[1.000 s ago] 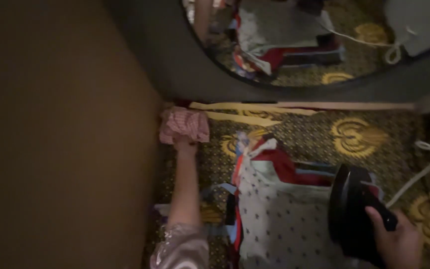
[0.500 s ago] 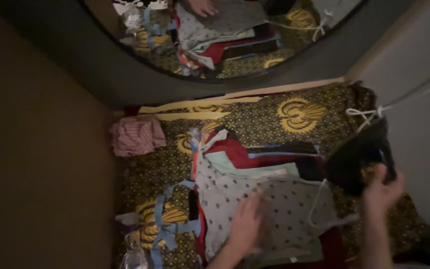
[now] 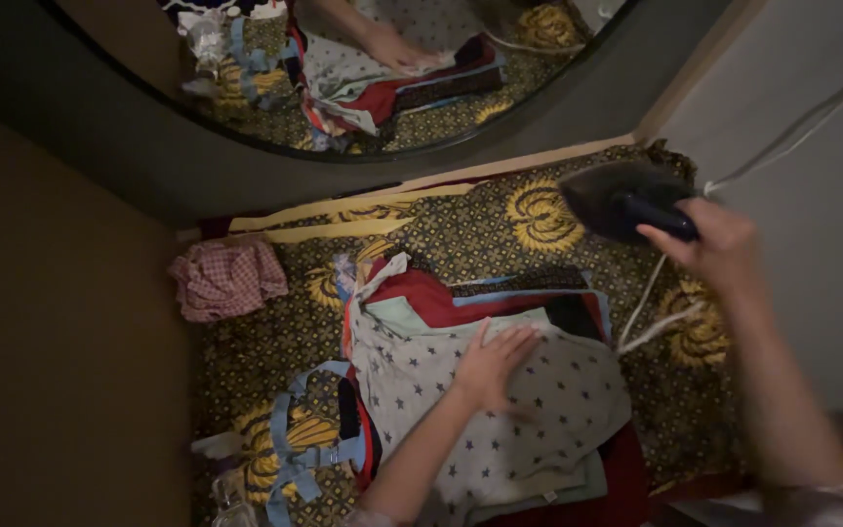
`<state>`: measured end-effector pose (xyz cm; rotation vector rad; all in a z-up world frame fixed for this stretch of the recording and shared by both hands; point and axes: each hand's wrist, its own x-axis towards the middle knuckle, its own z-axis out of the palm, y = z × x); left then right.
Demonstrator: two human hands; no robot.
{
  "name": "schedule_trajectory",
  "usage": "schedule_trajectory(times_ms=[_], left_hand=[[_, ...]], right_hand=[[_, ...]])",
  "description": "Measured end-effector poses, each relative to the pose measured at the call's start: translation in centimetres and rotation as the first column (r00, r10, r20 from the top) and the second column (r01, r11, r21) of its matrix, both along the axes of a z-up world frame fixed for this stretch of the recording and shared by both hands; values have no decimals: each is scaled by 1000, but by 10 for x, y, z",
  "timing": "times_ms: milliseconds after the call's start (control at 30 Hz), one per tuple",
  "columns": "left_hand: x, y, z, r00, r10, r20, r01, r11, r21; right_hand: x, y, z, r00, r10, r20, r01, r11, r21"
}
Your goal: The person is ironing several items of clothing on a flat surface and folding them.
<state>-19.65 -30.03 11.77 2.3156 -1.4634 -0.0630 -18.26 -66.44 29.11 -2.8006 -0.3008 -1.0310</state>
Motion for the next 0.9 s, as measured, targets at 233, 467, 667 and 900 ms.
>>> schedule_trajectory(times_ms=[233, 467, 667, 900], left_hand=[[-14, -12, 40, 993, 111, 47, -116, 986, 123], [-86, 13, -10, 990, 144, 15, -144, 985, 90], [-133, 120, 4, 886, 12, -463, -88, 986, -143], [-213, 170, 23, 659, 690, -301, -742, 661, -110]], right_hand=[[44, 15, 16, 995, 58, -87, -82, 950, -300], [83, 73, -71, 986, 157, -53, -154, 987, 53], [28, 137, -16, 953, 137, -270, -57, 957, 284], [-71, 237, -85, 459, 434, -775, -551, 823, 135]])
